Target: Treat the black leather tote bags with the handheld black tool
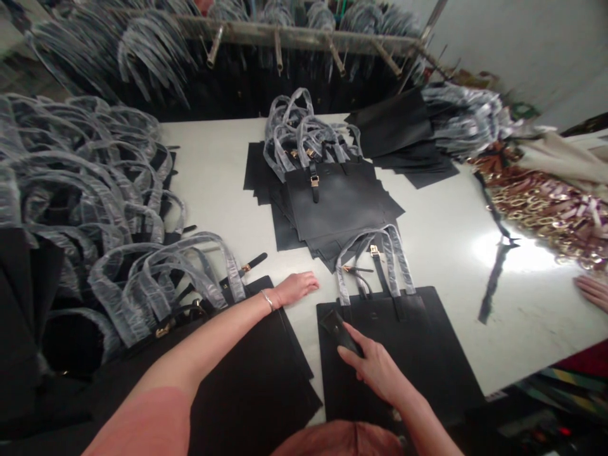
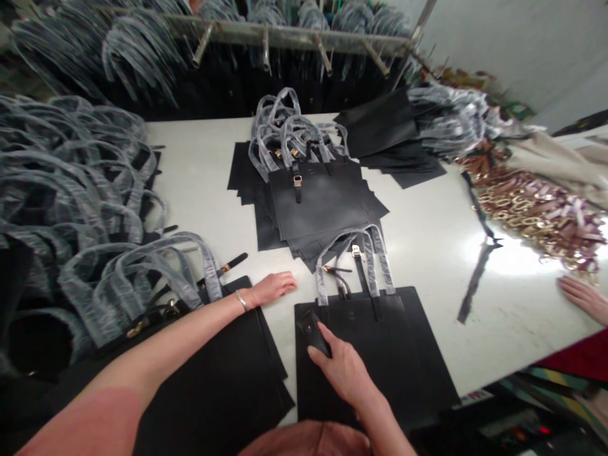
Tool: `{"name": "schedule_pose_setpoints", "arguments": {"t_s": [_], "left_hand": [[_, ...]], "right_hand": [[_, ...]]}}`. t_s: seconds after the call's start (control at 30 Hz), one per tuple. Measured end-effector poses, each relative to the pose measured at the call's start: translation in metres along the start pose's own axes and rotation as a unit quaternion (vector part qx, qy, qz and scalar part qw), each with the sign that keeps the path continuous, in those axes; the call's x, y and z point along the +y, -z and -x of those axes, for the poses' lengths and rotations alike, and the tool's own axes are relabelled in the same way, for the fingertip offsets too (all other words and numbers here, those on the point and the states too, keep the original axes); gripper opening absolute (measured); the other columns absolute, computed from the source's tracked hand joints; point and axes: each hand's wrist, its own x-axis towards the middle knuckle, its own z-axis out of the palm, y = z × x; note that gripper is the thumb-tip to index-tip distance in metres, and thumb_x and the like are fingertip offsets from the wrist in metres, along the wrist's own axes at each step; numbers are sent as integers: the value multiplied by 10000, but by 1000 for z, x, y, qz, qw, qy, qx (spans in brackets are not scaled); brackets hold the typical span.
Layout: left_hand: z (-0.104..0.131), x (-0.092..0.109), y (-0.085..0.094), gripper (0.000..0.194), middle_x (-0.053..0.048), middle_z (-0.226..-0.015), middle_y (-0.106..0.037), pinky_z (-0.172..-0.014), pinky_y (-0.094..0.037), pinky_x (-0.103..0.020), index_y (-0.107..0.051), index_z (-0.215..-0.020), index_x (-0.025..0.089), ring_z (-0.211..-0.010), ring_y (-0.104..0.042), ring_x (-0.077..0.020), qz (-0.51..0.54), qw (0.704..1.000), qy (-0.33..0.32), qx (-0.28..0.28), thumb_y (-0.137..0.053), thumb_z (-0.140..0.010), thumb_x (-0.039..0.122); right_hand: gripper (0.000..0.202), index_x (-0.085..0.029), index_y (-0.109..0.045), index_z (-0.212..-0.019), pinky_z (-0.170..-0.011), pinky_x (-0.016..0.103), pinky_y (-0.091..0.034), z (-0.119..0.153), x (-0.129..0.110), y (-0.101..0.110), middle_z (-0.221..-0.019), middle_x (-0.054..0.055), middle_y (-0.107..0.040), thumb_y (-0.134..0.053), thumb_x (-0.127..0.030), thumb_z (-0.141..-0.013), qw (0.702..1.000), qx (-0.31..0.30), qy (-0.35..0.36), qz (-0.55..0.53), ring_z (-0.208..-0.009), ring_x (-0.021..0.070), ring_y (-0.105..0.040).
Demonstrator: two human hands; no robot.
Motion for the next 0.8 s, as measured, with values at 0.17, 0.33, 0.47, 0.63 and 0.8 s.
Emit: {"name": "schedule_pose_setpoints", "arguments": {"t_s": [0.17,0.33,0.47,0.63,0.8], "left_hand": [[4,17,1,137,-4,-936,-624,-611,-402,-223,-632,-997,254,-810,-587,-125,-22,988,-136,-74,-499,-971,236],[-3,20,-5,129,10,-812,-590,-584,-390,-227,-612,-783,223,-741,-557,-129,13,992,-93,-83,-607,-909,249],[-4,25,-3,186,-4,-833,-595,-651,-422,-231,-612,-824,192,-752,-565,-135,33,999,29,-32,-508,-964,258],[38,67,-32,324,-51,-852,-635,-738,-470,-278,-622,-876,173,-801,-588,-166,20,999,23,25,-373,-1015,328],[85,117,-84,231,-110,-1028,-662,-774,-524,-313,-585,-1099,154,-868,-612,-182,0,999,-53,8,-386,-992,201]], "right_hand": [[584,-206,-501,-1408,-668,313,-520,0,3,-1,-726,21,-727,-544,-385,-854,1000,6,3,-2,-597,200,-671],[577,-217,-515,-1396,-660,308,-521,0,5,-2,-777,28,-739,-552,-400,-851,1000,10,10,-12,-610,197,-672],[580,-206,-528,-1386,-657,311,-521,-1,4,-1,-771,35,-741,-556,-414,-845,1000,13,7,-20,-618,204,-677],[576,-194,-521,-1393,-665,312,-517,1,-1,0,-720,28,-738,-545,-392,-852,1000,6,8,7,-614,214,-687],[532,-176,-575,-1341,-691,286,-507,-6,-15,-4,-914,101,-773,-569,-373,-847,996,19,44,80,-703,221,-714]]}}
